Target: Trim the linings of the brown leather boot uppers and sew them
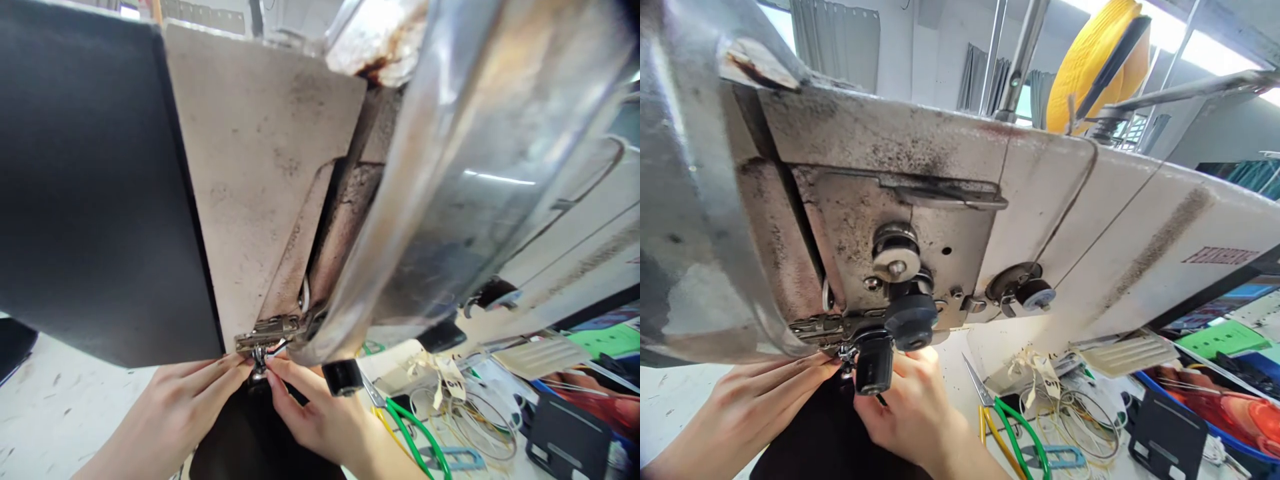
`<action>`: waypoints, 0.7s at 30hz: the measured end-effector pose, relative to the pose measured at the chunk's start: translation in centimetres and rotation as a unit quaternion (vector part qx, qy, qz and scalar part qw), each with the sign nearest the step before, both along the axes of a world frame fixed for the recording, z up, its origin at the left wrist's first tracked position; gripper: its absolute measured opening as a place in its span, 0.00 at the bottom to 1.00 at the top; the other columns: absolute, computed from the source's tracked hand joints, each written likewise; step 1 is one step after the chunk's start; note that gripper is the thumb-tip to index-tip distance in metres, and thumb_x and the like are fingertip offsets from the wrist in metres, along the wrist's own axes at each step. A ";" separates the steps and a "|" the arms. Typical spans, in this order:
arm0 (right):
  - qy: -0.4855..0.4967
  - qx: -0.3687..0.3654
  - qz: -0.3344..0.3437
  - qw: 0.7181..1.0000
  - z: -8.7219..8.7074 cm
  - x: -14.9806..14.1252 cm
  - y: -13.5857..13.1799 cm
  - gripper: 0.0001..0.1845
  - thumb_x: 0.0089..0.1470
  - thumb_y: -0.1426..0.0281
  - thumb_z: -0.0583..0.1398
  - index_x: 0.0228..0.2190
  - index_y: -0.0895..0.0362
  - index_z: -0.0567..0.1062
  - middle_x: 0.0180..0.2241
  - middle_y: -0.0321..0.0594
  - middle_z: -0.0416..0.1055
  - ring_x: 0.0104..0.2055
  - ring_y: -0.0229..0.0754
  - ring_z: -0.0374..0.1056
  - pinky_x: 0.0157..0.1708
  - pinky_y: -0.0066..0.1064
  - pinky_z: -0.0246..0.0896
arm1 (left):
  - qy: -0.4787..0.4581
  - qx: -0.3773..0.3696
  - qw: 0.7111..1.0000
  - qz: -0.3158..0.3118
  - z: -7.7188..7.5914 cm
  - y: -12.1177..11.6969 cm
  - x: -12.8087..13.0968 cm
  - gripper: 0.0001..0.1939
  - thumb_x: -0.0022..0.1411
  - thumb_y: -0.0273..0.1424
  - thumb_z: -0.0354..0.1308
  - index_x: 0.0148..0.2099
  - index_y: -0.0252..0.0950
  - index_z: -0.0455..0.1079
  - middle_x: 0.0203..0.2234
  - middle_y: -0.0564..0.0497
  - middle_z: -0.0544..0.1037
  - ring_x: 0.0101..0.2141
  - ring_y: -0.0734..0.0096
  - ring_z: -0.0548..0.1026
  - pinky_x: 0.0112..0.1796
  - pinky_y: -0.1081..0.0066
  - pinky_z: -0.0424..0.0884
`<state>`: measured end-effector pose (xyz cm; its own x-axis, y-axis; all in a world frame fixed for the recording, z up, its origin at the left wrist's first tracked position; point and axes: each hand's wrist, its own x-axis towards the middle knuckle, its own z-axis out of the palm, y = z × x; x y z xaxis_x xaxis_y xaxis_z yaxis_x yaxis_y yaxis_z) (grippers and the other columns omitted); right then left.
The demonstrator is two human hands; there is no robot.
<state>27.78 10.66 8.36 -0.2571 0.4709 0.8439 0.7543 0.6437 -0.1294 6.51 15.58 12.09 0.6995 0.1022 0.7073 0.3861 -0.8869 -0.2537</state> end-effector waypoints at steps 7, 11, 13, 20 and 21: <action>0.017 -0.008 0.008 1.000 -0.3 -0.6 0.2 0.09 0.60 0.76 0.60 0.41 0.56 0.78 0.38 0.38 0.82 0.34 0.40 0.79 0.40 0.30 0.73 | 0.019 -0.028 0.999 0.012 -2.0 0.8 -1.0 0.15 0.75 0.27 0.42 0.51 0.31 0.70 0.39 0.51 0.84 0.36 0.81 0.82 0.41 0.87 0.74; 0.011 -0.030 0.020 0.999 0.2 -0.1 0.2 0.10 0.61 0.76 0.59 0.40 0.57 0.79 0.37 0.40 0.82 0.35 0.41 0.79 0.40 0.30 0.73 | -0.004 -0.092 0.996 0.017 -2.7 0.9 -1.1 0.15 0.75 0.28 0.44 0.50 0.36 0.72 0.39 0.53 0.84 0.38 0.79 0.83 0.42 0.85 0.75; 0.015 -0.073 0.042 0.996 0.8 0.6 -0.1 0.09 0.63 0.73 0.59 0.41 0.55 0.80 0.37 0.40 0.82 0.34 0.40 0.78 0.39 0.29 0.73 | -0.040 -0.139 0.988 0.050 -2.7 0.9 -1.5 0.14 0.74 0.32 0.46 0.46 0.39 0.74 0.36 0.56 0.84 0.34 0.78 0.83 0.37 0.86 0.75; 0.144 -0.209 0.024 0.967 2.5 2.3 -1.9 0.17 0.59 0.53 0.63 0.35 0.52 0.83 0.32 0.42 0.80 0.38 0.48 0.77 0.43 0.36 0.72 | -0.078 -0.206 0.970 0.101 -1.9 -1.7 -2.8 0.11 0.70 0.34 0.52 0.38 0.44 0.75 0.28 0.59 0.78 0.25 0.83 0.77 0.28 0.87 0.71; 0.166 -0.225 0.024 0.960 2.6 2.4 -2.2 0.18 0.59 0.52 0.62 0.34 0.52 0.83 0.31 0.42 0.80 0.38 0.49 0.76 0.44 0.38 0.72 | -0.084 -0.210 0.969 0.097 -1.8 -2.5 -2.2 0.10 0.69 0.31 0.53 0.36 0.44 0.75 0.26 0.59 0.75 0.22 0.85 0.74 0.26 0.87 0.69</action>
<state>30.20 8.43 10.94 -0.0404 0.8010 0.5973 0.5943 0.4998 -0.6301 4.29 13.10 10.25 0.5171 0.5239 0.6768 0.5604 -0.8050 0.1950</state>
